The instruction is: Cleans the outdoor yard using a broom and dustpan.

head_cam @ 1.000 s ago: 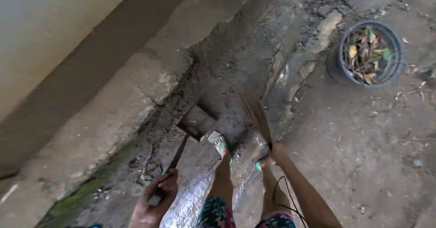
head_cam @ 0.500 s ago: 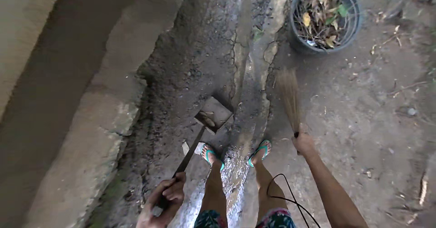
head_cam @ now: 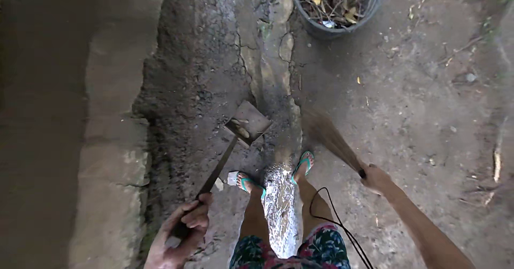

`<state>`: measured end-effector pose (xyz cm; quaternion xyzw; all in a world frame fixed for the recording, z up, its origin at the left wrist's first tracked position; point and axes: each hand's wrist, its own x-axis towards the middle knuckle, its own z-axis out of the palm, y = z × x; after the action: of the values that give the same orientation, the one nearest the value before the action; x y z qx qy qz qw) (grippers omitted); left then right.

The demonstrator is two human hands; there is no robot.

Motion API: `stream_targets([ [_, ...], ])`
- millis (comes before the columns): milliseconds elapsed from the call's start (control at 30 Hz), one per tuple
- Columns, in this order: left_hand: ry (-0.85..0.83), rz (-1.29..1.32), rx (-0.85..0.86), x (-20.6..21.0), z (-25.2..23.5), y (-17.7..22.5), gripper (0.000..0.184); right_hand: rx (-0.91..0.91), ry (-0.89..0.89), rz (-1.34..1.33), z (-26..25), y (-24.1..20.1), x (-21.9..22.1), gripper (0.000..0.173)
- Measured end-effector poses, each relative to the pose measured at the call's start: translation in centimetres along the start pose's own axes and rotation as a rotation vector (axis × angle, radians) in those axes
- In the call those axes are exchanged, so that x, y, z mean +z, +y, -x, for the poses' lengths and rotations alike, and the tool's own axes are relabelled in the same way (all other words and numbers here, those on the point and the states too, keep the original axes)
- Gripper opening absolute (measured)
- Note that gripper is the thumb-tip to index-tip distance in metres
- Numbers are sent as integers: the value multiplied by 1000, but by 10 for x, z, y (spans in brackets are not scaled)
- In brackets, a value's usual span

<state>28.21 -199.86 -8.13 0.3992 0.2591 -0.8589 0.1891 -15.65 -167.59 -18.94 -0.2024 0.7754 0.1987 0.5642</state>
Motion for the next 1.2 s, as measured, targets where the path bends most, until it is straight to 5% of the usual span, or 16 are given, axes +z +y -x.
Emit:
stream_targets([
  [133,106,-137,71,26,-17,-22,20,11,-157,262,-12,49,-13,86],
  [300,187,-181,76,49,-40,-49,20,164,62,124,-43,100,-63,81],
  [400,221,-206,92,69,-51,-75,20,196,151,-18,-34,115,-52,62],
  [533,241,-263,110,97,-72,-115,21,93,37,-6,-16,122,-30,95],
  [700,189,-282,31,129,-98,-141,20,94,-91,10,-40,142,-36,85],
  [867,176,-316,-82,163,-131,-158,22,250,77,-133,-49,177,-33,95],
  [1033,206,-456,-159,207,-188,-190,18,294,13,-414,-20,184,-21,93],
  [1200,386,-657,-159,264,-259,-243,17,382,58,-1344,-38,159,-28,75],
])
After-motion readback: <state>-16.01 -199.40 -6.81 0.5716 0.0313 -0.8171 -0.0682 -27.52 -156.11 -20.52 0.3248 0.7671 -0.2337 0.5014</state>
